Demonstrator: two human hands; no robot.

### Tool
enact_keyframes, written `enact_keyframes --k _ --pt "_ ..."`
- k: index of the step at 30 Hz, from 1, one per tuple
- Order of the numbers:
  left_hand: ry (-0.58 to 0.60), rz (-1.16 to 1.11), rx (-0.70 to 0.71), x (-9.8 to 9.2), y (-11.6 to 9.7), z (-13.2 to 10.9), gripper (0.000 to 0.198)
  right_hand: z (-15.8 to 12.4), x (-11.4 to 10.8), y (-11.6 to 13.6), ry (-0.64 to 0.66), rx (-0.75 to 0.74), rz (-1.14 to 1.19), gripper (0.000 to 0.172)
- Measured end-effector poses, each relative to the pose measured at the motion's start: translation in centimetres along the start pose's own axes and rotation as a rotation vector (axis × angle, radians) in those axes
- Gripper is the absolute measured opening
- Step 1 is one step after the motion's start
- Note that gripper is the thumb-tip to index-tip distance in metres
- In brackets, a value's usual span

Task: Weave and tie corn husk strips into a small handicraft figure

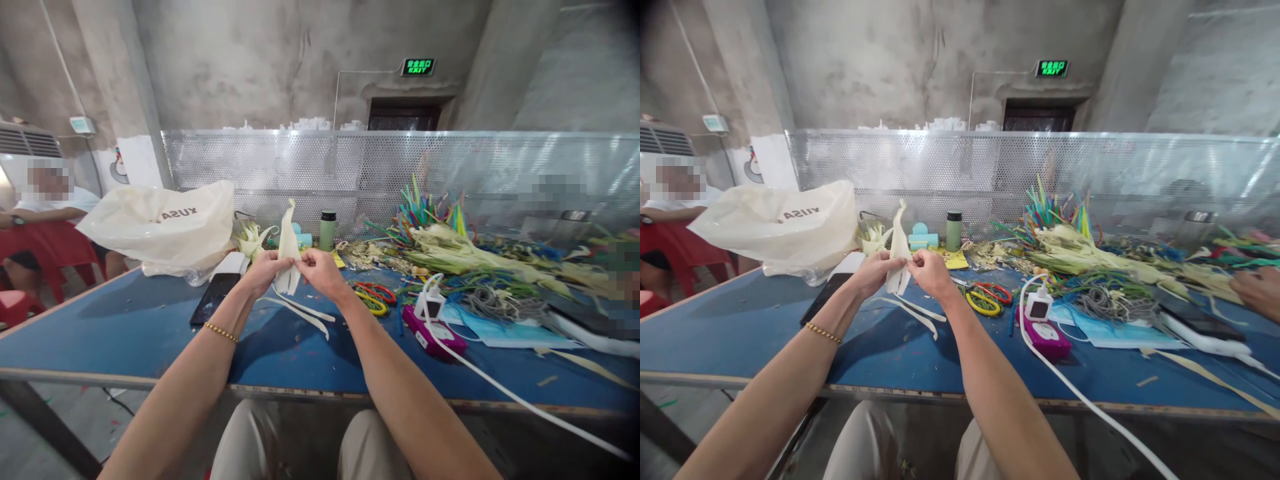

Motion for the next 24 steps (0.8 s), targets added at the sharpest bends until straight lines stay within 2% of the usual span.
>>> enact_keyframes --k 7,14,17,20,22,24 --pt "0.086 -0.153 0.030 0.2 -0.4 0.0 0.029 0.4 -0.2 -0.7 0.037 0.006 0.251 0.019" --pt "0.074 -0.266 0.018 0.7 -0.5 -0.3 0.027 0.4 -0.1 -1.0 0.007 0.031 0.289 0.020" --pt "0.082 -0.298 0.064 0.9 -1.0 -0.4 0.024 0.5 0.0 -2.0 -0.070 0.117 0.213 0.019" --pt "0.110 -0.333 0.175 0.6 -2.1 -0.8 0.021 0.7 -0.5 -3.8 -0.119 0.228 0.140 0.017" --pt "0.112 -0.381 0.262 0.0 -3.1 -1.3 0.020 0.7 -1.4 -5.4 -0.133 0.335 0.012 0.021" --pt "0.031 -0.449 0.350 -1.3 -4.1 -2.1 0.018 0.5 -2.6 -7.2 -0.174 0.497 -0.063 0.024"
Point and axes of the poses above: each hand's wrist, its own z-axis towards the middle knuckle, its own x-axis out of the palm, y = z × x, the point moved 3 cm from there along z, towards the middle knuckle, and after that the axes turned 11 degrees about y, right-handed, at the moved point
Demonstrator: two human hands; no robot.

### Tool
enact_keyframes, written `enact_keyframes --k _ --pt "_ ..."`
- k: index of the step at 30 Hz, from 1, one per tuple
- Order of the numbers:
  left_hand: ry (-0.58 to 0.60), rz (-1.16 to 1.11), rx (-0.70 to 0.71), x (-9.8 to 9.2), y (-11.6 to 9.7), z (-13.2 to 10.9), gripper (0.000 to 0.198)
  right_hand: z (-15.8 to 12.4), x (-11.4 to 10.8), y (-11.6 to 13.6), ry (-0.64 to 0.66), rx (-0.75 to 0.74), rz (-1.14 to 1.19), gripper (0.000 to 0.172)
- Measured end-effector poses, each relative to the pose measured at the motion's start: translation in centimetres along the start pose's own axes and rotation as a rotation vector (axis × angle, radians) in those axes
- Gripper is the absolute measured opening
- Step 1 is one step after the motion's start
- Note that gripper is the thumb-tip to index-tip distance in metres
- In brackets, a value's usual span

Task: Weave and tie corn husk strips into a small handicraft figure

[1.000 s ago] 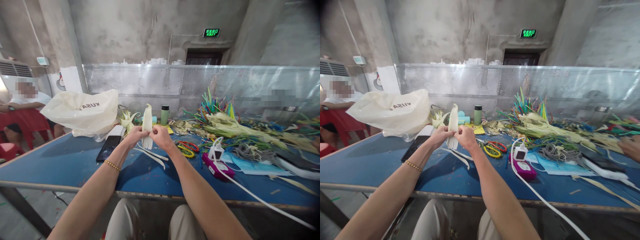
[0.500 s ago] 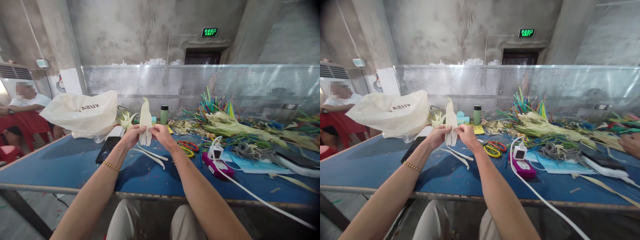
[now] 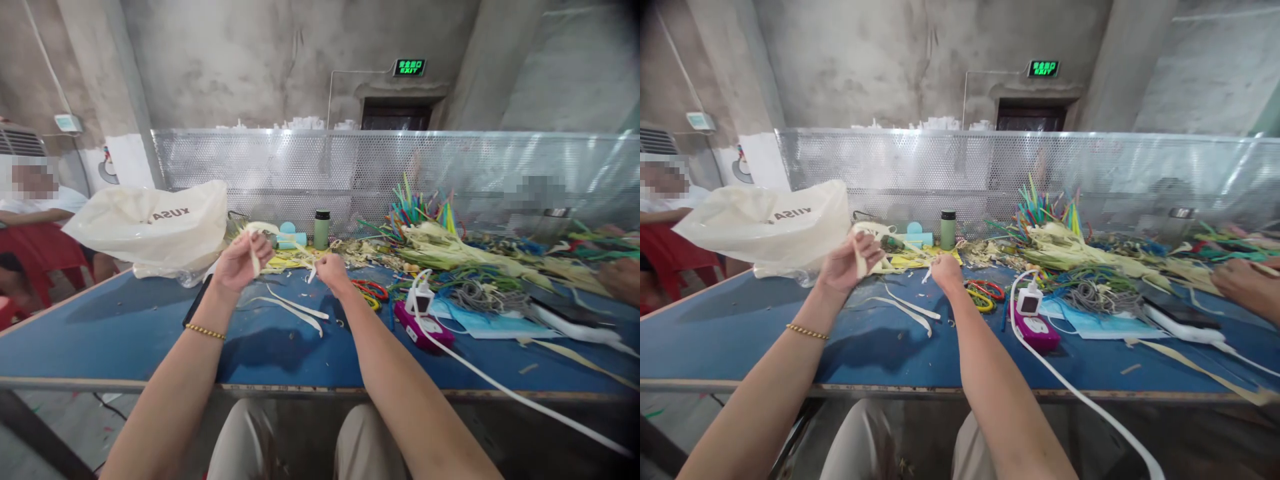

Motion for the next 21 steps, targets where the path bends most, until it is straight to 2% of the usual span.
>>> enact_keyframes --k 4,7,9,11,14,17,19,21 --pt "-0.118 -0.088 0.243 -1.7 -3.0 -0.8 0.020 0.7 -1.6 -2.0 0.028 0.111 0.039 0.029" --pt "-0.155 -0.111 0.313 -2.7 -3.7 -0.7 0.021 0.1 -1.6 -1.7 0.147 0.116 0.105 0.030" --pt "-0.163 -0.145 0.248 -3.0 -2.9 -0.3 0.017 -0.7 -1.4 -0.7 0.277 0.081 0.160 0.026" --pt "-0.195 -0.160 0.089 -3.1 -1.5 0.3 0.011 -1.6 -1.2 0.3 0.450 0.023 0.233 0.024" --pt "-0.282 -0.063 -0.162 -3.2 0.6 0.8 0.006 -2.7 -1.3 1.4 0.664 -0.072 0.292 0.032" --pt "-0.327 0.045 -0.284 -3.1 2.0 1.0 0.009 -3.2 -1.2 1.2 0.858 -0.032 0.113 0.035" --pt "-0.324 0.120 -0.294 -2.9 2.6 0.9 0.015 -3.1 -1.1 0.8 0.842 0.030 -0.054 0.038" --pt "-0.304 0.221 -0.286 -2.4 3.2 0.8 0.022 -2.8 -1.0 1.3 0.670 -0.024 -0.084 0.040"
Point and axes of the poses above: each hand's wrist, its own z-axis towards the middle knuckle, its own x-axis out of the palm, y = z × x, the point moved 3 cm from there along z, towards the middle knuckle, and after that the axes turned 11 degrees about y, right-handed, at the moved point
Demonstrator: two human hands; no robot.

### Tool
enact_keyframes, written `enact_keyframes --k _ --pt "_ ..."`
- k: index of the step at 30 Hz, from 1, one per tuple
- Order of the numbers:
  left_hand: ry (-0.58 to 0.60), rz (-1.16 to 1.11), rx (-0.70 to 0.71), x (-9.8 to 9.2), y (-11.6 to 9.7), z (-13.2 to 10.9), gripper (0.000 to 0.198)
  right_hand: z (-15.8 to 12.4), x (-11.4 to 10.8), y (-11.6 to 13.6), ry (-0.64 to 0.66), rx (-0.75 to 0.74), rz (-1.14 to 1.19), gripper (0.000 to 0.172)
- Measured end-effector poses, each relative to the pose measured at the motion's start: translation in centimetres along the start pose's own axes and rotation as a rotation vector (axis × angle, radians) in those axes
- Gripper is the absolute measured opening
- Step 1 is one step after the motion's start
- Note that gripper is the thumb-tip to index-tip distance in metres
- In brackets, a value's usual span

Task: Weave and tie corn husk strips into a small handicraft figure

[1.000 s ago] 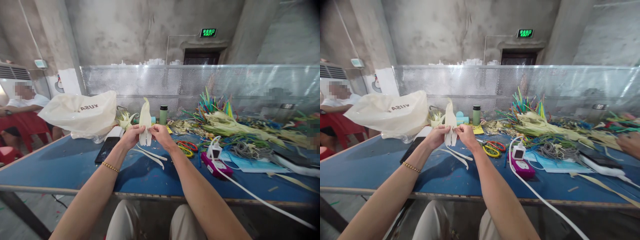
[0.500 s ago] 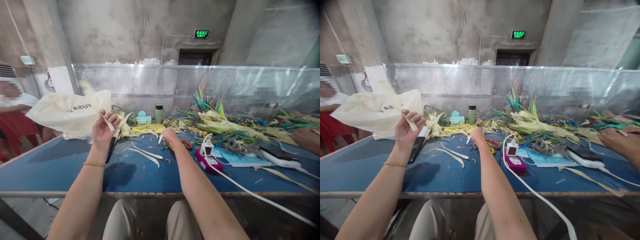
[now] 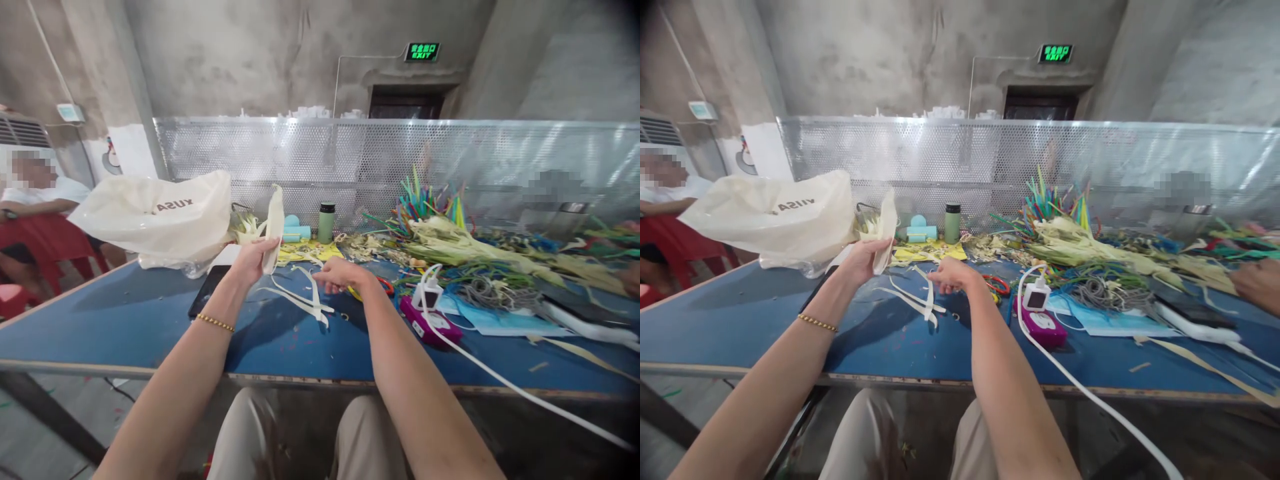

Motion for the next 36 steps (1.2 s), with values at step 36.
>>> enact_keyframes --k 36 --pt "0.177 0.550 0.141 2.5 1.1 -0.5 0.024 0.0 1.1 4.2 -0.344 -0.466 0.210 0.011"
Point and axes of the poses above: each hand's wrist, its own z-axis towards the middle knuckle, its own x-axis out of the palm, y = z × x, the point moved 3 cm from there along z, towards the middle knuckle, and after that the axes turned 11 degrees about y, right-handed, at the moved point
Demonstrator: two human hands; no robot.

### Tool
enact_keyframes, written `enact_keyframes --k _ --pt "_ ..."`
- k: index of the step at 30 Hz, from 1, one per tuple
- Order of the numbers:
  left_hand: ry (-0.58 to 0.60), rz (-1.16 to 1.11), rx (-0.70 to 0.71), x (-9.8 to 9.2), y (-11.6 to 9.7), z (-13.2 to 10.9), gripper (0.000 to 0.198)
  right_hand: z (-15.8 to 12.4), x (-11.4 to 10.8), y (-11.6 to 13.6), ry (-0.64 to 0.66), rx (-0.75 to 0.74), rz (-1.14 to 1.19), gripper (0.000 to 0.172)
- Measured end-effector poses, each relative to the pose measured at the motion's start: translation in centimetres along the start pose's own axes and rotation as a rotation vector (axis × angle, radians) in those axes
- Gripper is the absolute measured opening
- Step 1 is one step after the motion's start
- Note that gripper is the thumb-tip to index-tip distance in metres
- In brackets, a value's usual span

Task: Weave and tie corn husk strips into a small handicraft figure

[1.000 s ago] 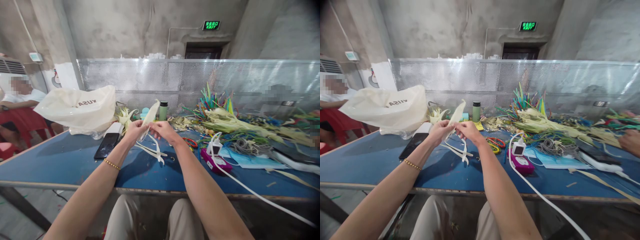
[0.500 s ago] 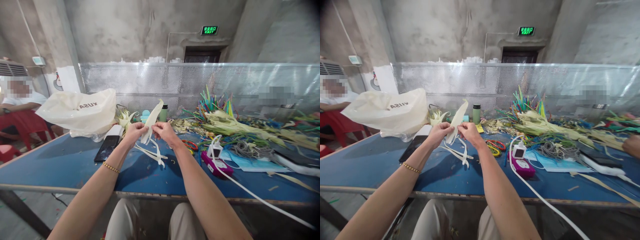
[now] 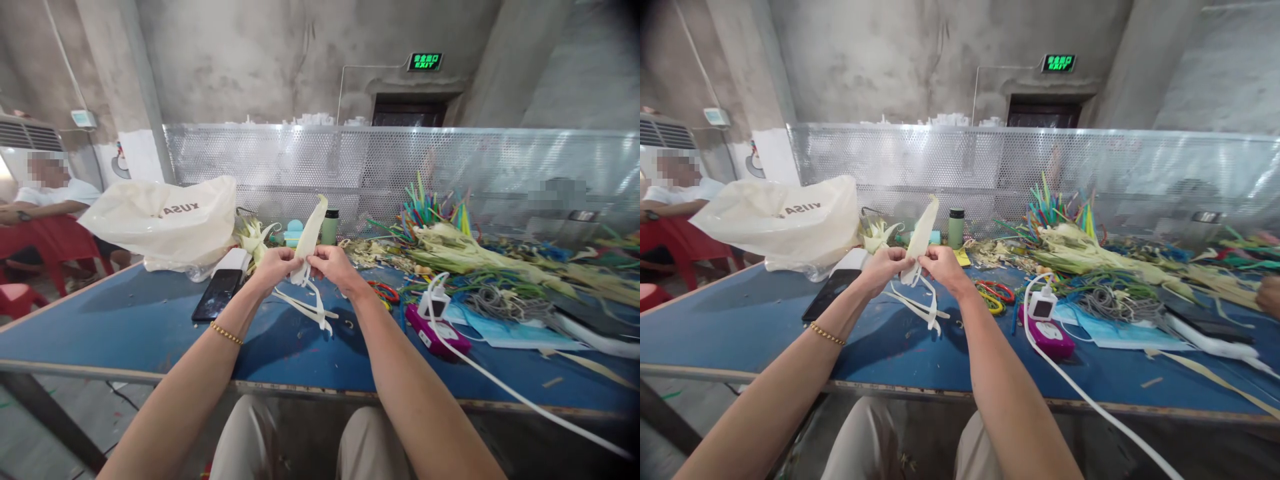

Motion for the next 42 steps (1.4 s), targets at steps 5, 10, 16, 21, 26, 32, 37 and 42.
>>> enact_keyframes --k 5,10,16,21,26,32,37,42 --pt "-0.042 0.023 0.022 -0.1 -0.1 0.0 0.021 -0.1 0.2 0.1 0.054 0.015 0.014 0.012" --pt "-0.039 -0.007 0.025 0.1 -0.3 -0.1 0.020 0.0 0.2 0.0 0.059 -0.023 -0.014 0.010" --pt "-0.021 -0.002 0.028 -0.2 -0.4 -0.1 0.016 0.1 -0.1 -0.2 -0.003 -0.043 -0.061 0.012" --pt "-0.039 -0.073 0.015 -0.6 -0.4 -0.1 0.014 0.0 -0.4 -0.2 -0.056 0.009 -0.057 0.011" --pt "0.049 -0.264 0.019 -0.5 -0.4 -0.1 0.023 0.0 -0.8 -0.1 -0.031 -0.006 0.178 0.034" --pt "0.282 -0.493 -0.048 0.8 -0.4 -0.4 0.015 0.0 -0.1 0.3 0.123 -0.180 0.325 0.033" --pt "0.317 -0.384 -0.118 1.0 -0.2 -0.6 0.020 -0.1 0.0 0.4 0.066 -0.172 0.359 0.032" --pt "0.164 -0.267 -0.079 0.3 -0.4 -0.5 0.041 -0.1 -0.6 0.2 -0.035 -0.059 0.346 0.037"
Point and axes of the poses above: each hand's wrist, its own z-axis towards the middle knuckle, its own x-axis out of the palm, y = z × x, the point moved 3 cm from there along z, towards the middle knuckle, and after that the axes turned 11 degrees about y, right-handed, at the moved point
